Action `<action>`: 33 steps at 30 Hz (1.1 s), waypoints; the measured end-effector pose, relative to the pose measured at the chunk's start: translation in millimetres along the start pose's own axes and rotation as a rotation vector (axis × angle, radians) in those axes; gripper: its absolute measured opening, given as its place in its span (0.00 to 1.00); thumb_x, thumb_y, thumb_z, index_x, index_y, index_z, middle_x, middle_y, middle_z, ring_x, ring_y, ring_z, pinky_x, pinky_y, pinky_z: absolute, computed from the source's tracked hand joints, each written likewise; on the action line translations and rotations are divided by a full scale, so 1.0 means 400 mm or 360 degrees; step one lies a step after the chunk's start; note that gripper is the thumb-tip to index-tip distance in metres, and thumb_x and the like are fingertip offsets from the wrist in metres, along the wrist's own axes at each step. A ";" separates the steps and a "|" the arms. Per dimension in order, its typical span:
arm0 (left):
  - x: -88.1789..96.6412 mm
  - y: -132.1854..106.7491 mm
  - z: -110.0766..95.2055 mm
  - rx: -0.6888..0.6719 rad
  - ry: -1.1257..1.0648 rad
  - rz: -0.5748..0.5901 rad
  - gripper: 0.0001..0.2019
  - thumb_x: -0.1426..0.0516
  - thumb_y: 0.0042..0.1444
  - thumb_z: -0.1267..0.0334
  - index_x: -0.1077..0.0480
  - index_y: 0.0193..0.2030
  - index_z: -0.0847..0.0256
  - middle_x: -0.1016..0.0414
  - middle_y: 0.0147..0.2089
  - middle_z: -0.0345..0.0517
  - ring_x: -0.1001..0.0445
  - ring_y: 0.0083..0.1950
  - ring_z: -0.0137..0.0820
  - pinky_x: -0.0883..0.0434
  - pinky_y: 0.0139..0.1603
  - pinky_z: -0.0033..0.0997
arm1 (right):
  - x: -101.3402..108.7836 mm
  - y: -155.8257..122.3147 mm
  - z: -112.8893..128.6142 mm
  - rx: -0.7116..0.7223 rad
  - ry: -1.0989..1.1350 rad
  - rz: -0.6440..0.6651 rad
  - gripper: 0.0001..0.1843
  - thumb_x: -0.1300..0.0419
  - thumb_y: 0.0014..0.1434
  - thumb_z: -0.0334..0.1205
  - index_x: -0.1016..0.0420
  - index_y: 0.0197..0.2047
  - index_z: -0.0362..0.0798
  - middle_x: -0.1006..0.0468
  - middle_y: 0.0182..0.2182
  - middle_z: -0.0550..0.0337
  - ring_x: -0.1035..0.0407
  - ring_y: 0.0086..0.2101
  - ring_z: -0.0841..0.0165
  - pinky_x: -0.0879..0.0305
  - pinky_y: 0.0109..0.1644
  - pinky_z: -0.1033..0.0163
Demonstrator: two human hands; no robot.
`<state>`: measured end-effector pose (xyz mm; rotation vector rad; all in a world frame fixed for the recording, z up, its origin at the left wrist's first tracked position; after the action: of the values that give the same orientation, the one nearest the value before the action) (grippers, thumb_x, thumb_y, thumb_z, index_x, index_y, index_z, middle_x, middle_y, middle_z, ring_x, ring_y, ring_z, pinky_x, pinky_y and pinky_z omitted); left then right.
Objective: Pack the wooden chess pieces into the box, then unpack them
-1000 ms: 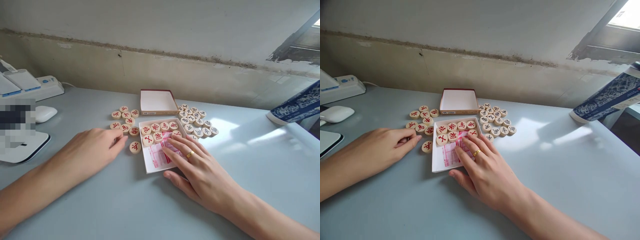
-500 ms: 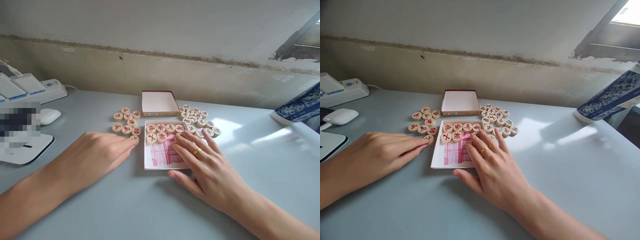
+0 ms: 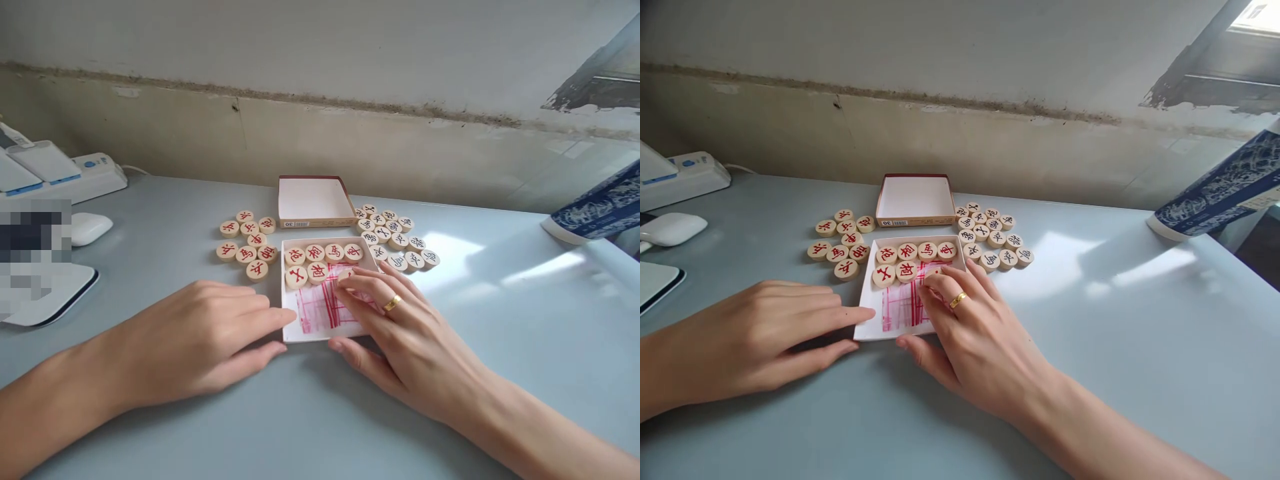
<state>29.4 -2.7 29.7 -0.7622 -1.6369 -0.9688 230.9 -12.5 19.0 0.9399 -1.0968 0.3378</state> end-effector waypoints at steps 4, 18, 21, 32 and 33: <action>0.023 0.001 -0.002 0.0088 -0.0192 -0.0158 0.17 0.50 0.73 0.50 0.29 0.54 0.60 0.25 0.29 0.38 0.27 0.28 0.29 0.34 0.31 0.29 | 0.024 -0.005 0.006 0.0048 0.0114 -0.0160 0.19 0.46 0.74 0.42 0.27 0.55 0.33 0.26 0.52 0.37 0.29 0.54 0.54 0.27 0.60 0.46; -0.031 0.018 -0.029 0.1057 -0.1705 0.0104 0.15 0.43 0.63 0.49 0.28 0.33 0.60 0.32 0.30 0.37 0.37 0.31 0.27 0.38 0.31 0.24 | 0.048 0.008 0.107 0.0611 0.0196 -0.0240 0.09 0.35 0.66 0.33 0.19 0.45 0.34 0.21 0.43 0.48 0.27 0.54 0.54 0.26 0.65 0.54; -0.022 0.013 -0.011 0.1046 -0.1665 0.0114 0.17 0.45 0.63 0.48 0.29 0.34 0.60 0.33 0.30 0.37 0.37 0.32 0.28 0.38 0.31 0.25 | 0.050 0.000 0.105 0.0552 0.0155 -0.0221 0.09 0.37 0.66 0.32 0.20 0.48 0.37 0.21 0.46 0.50 0.30 0.58 0.55 0.29 0.67 0.57; 0.002 -0.062 0.112 0.1245 -0.0884 0.0821 0.22 0.51 0.67 0.42 0.35 0.31 0.58 0.36 0.28 0.36 0.40 0.27 0.28 0.44 0.26 0.27 | 0.033 0.001 0.054 0.0263 0.0186 -0.0108 0.12 0.44 0.68 0.27 0.23 0.51 0.39 0.21 0.48 0.44 0.29 0.56 0.54 0.23 0.57 0.51; 0.002 -0.068 0.116 0.1267 -0.0772 0.0789 0.24 0.52 0.68 0.42 0.35 0.30 0.58 0.36 0.27 0.36 0.40 0.26 0.28 0.45 0.25 0.27 | 0.029 0.003 0.052 0.0245 0.0181 -0.0100 0.12 0.44 0.68 0.28 0.24 0.52 0.38 0.21 0.49 0.43 0.29 0.57 0.54 0.23 0.56 0.50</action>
<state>-15.1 25.1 18.2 -0.8010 -1.9004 0.2574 222.8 -30.6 32.4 1.0761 -0.9454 0.4232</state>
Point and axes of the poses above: each hand's wrist, its own y-axis towards the middle knuckle, its own x-axis out of the back of the hand, z = x × y, the point moved 5 cm from there along y, towards the middle knuckle
